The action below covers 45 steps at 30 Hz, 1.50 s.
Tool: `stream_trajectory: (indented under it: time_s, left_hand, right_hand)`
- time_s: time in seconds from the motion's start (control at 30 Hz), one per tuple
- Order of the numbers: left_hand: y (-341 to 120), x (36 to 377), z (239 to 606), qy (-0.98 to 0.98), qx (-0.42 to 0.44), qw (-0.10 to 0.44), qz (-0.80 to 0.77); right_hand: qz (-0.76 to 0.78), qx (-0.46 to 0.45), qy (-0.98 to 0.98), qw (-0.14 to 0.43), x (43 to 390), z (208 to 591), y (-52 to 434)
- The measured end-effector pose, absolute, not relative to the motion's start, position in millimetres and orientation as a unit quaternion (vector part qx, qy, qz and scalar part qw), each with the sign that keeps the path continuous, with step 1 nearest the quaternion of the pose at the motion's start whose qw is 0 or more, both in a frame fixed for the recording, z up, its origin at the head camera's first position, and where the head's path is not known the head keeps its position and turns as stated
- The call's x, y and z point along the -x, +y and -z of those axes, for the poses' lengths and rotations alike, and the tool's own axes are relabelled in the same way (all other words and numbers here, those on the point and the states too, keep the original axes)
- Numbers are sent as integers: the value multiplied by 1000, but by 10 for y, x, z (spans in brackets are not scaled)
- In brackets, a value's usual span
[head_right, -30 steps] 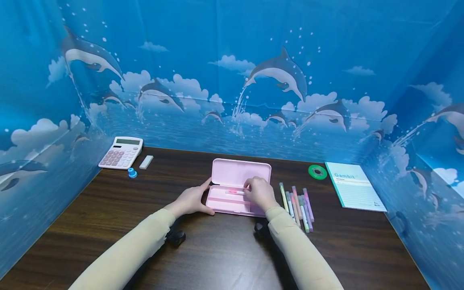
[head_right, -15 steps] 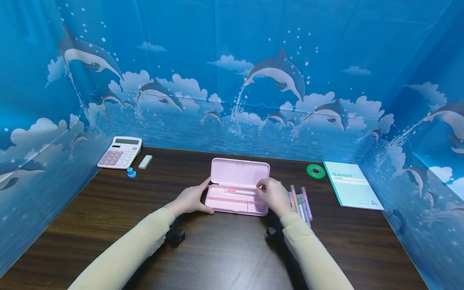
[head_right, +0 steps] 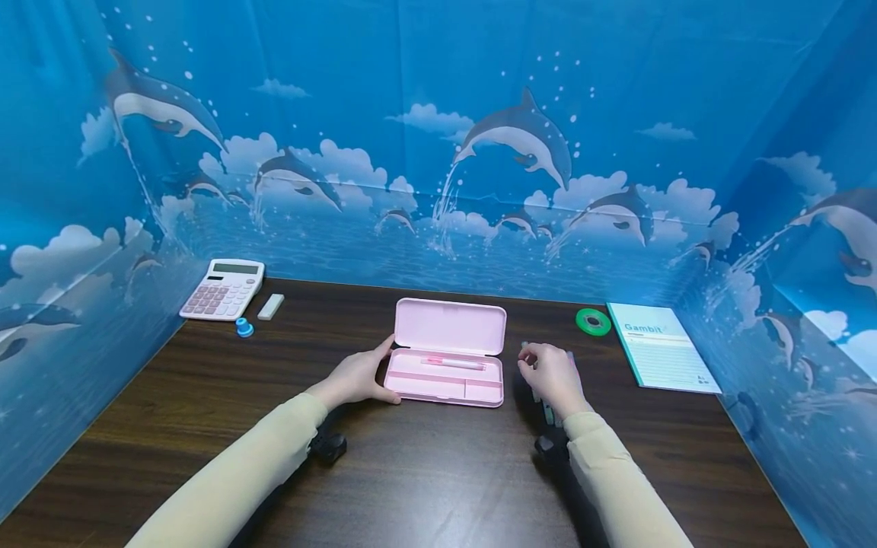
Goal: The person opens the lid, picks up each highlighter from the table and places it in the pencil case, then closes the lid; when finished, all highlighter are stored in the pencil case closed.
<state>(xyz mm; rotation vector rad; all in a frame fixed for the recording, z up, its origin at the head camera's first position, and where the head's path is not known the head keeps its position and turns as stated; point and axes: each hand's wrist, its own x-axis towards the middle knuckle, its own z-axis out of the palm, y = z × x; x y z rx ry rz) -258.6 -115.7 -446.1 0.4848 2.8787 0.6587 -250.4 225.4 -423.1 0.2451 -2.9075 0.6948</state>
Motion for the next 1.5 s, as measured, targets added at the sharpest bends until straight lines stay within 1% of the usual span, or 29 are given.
stream_trajectory:
  time_s: [0.27,0.57,0.73,1.0,1.23,1.5]
  left_hand:
    - [-1140,2575,4425,958,-159,81,-223]
    - [-1157,2595,4474,959,-158,76,-221]
    - [-1162,2600,4484,959,-161,79,-218]
    - [-1163,2603,4472,960,-166,78,-212]
    - [-1165,2611,4479,960,-166,76,-214]
    - [-1167,2606,4494,958,-165,72,-225]
  right_hand:
    - [-227,-38,-971,59,2430,4284,2557]
    - [-208,-27,-975,70,2367,4334,2836]
    - [-209,-15,-976,54,2354,4340,2963]
    - [-207,-3,-978,22,2333,4394,3064]
    - [-211,1,-977,20,2344,4417,3102]
    - [-223,39,-974,-10,2337,4417,3146]
